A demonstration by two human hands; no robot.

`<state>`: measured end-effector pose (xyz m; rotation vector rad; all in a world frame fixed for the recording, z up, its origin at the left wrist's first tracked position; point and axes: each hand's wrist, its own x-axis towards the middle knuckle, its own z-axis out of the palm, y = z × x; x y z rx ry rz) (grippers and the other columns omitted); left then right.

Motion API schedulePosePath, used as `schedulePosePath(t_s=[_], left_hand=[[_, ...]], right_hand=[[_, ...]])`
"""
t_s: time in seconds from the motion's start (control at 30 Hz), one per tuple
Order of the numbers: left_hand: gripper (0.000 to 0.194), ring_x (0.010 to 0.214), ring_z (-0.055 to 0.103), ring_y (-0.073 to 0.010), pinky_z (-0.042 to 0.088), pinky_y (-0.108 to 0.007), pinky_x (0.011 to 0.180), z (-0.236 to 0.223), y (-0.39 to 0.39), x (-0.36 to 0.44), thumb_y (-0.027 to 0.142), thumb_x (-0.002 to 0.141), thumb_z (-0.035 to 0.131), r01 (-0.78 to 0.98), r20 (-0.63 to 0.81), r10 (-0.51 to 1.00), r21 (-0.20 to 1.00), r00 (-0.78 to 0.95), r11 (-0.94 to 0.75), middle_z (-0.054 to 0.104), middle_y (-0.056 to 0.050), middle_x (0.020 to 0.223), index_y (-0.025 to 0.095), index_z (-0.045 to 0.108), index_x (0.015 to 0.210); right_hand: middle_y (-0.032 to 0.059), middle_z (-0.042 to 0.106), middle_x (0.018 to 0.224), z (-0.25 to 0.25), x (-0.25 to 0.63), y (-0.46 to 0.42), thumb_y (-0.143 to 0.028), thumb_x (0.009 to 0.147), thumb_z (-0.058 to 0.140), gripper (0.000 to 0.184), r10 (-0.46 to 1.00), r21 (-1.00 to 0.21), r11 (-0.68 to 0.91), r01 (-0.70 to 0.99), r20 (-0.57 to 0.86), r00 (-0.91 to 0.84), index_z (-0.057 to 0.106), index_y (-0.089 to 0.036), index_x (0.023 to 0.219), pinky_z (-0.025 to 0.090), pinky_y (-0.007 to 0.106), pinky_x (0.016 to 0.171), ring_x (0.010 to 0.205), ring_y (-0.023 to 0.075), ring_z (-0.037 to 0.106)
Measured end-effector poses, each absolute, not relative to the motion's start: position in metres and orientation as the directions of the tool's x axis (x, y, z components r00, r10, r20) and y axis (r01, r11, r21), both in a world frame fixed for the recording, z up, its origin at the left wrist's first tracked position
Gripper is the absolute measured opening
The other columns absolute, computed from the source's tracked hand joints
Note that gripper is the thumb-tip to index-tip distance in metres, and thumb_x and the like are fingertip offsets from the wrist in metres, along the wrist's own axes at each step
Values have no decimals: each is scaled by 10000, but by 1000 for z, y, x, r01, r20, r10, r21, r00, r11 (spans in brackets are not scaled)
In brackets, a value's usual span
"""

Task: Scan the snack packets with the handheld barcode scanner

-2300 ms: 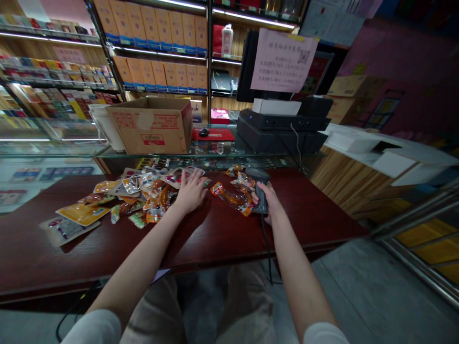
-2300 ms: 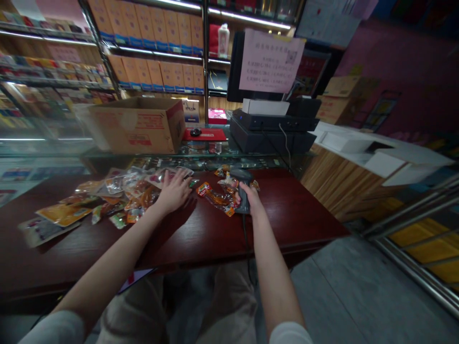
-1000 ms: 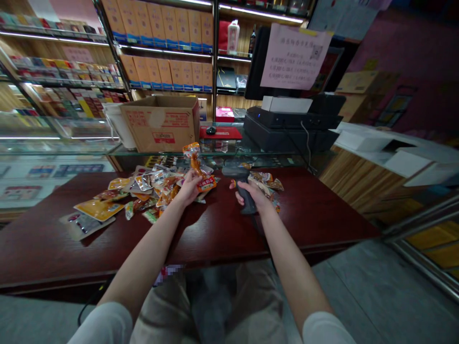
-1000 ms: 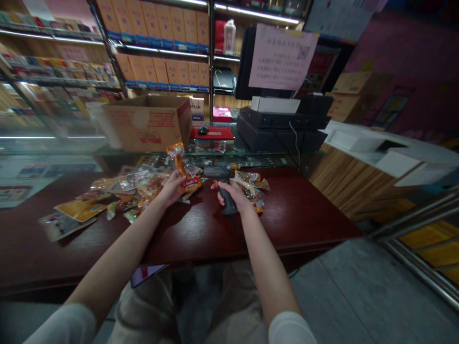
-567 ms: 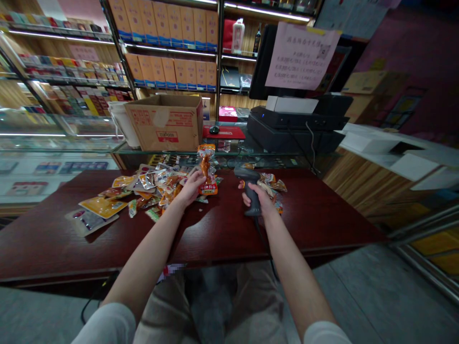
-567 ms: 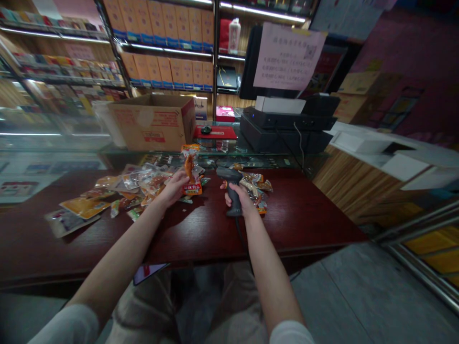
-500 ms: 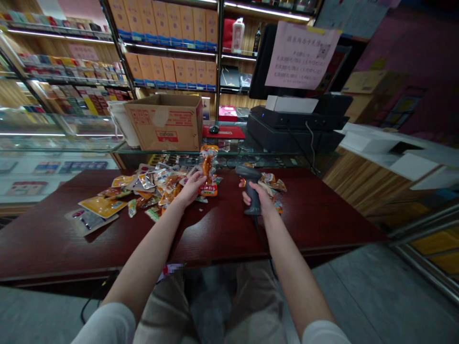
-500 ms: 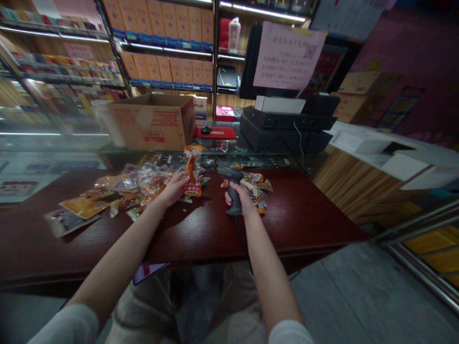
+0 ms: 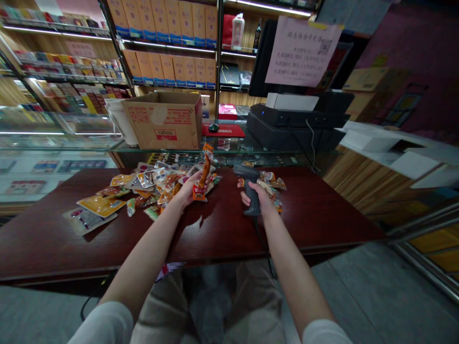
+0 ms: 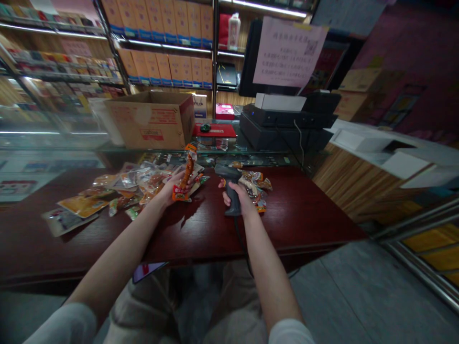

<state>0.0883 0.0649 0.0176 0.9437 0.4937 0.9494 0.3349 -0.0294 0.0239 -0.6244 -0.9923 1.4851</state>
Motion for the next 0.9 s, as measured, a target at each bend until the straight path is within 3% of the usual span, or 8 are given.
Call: schedulePosePath(t_s=[0.1, 0.23, 0.4, 0.53, 0.67, 0.9], left_hand=[[344, 473, 422, -53, 238, -119, 364, 20, 67, 83, 373, 832, 684, -469, 28, 790, 817, 613, 335, 517, 19, 682, 195, 591, 1112], [528, 453, 328, -59, 245, -170, 353, 27, 60, 81, 644, 881, 511, -465, 15, 745, 790, 667, 400, 502, -8, 716, 176, 604, 1105], [377, 546, 449, -106, 420, -245, 501, 36, 47, 85, 519, 893, 500, -475, 38, 785, 814, 619, 335, 550, -41, 756, 183, 619, 1015], [311, 733, 604, -166, 524, -318, 683, 36, 47, 86, 412, 866, 508, -488, 25, 842, 824, 539, 288, 668, -95, 943, 182, 633, 1034], [309, 897, 677, -186, 548, -346, 821, 30, 53, 86, 323, 853, 534, -536, 9, 869, 790, 494, 296, 706, -97, 1094, 184, 634, 1110], [332, 988, 700, -224, 562, -373, 869, 24, 60, 84, 315, 874, 587, -476, 10, 857, 835, 515, 276, 717, -110, 1112, 175, 632, 1172]], right_hand=[[60, 688, 959, 24, 332, -31, -373, 799, 626, 294, 969, -865, 28, -501, 147, -200, 623, -175, 1017, 307, 220, 349, 406, 47, 350], [48, 682, 930, 24, 331, -31, -370, 800, 621, 293, 968, -864, 26, -504, 148, -204, 626, -182, 1024, 312, 222, 350, 407, 52, 360], [42, 680, 918, 26, 332, -32, -373, 792, 624, 302, 962, -869, 16, -495, 148, -228, 625, -183, 1027, 308, 220, 342, 396, 47, 345], [53, 686, 938, 25, 332, -34, -370, 803, 622, 282, 951, -881, 2, -473, 147, -270, 610, -183, 1014, 315, 213, 342, 403, 47, 360], [61, 697, 971, 23, 330, -35, -365, 798, 644, 259, 947, -891, 17, -453, 159, -278, 601, -181, 976, 332, 212, 341, 398, 45, 394], [67, 706, 986, 21, 328, -32, -366, 814, 637, 274, 958, -895, 24, -445, 148, -246, 590, -187, 1015, 336, 213, 344, 398, 48, 402]])
